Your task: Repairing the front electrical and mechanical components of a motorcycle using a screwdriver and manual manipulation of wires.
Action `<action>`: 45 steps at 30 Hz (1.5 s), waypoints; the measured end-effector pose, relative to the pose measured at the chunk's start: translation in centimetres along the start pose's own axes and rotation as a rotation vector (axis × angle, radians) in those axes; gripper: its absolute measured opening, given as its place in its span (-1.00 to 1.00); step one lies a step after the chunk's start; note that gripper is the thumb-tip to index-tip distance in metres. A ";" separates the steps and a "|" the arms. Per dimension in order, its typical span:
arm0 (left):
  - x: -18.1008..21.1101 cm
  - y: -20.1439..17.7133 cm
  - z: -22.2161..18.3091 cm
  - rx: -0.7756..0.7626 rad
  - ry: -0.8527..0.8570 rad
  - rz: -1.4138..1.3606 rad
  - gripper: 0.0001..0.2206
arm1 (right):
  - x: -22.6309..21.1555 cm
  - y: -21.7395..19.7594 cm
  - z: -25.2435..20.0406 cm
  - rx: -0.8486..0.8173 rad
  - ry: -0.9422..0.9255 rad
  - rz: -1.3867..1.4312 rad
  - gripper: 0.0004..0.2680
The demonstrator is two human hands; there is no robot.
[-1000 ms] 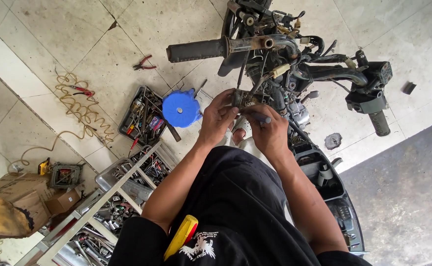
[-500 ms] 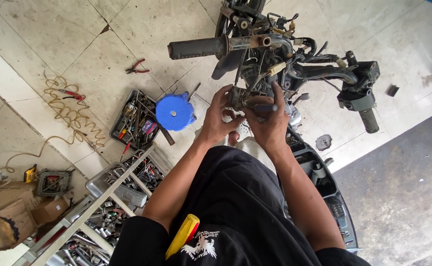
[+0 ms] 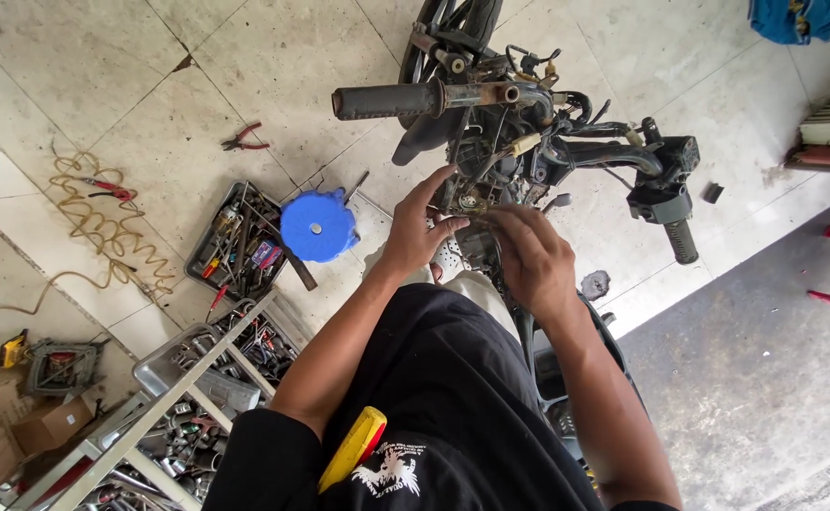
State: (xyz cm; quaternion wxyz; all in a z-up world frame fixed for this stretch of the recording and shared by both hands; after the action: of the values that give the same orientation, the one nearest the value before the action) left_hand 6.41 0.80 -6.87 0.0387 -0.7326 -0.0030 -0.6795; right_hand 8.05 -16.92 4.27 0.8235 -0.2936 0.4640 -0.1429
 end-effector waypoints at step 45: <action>-0.3 1.5 -0.3 0.206 0.199 0.414 -0.42 | -0.2 -0.6 -0.8 -0.632 0.063 -0.554 -0.84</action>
State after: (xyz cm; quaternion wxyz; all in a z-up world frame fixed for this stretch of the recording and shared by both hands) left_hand 6.22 -0.72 -7.22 0.2516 -0.6394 0.0820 -0.7219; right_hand 7.23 -17.57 4.47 0.6088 -0.6409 0.4133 -0.2186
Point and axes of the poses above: each hand's wrist, its own z-axis towards the middle knuckle, its own y-axis out of the palm, x = y × z, the point moved 3 cm from there along z, towards the middle knuckle, and after that the axes turned 1 degree about x, right-handed, at the moved point
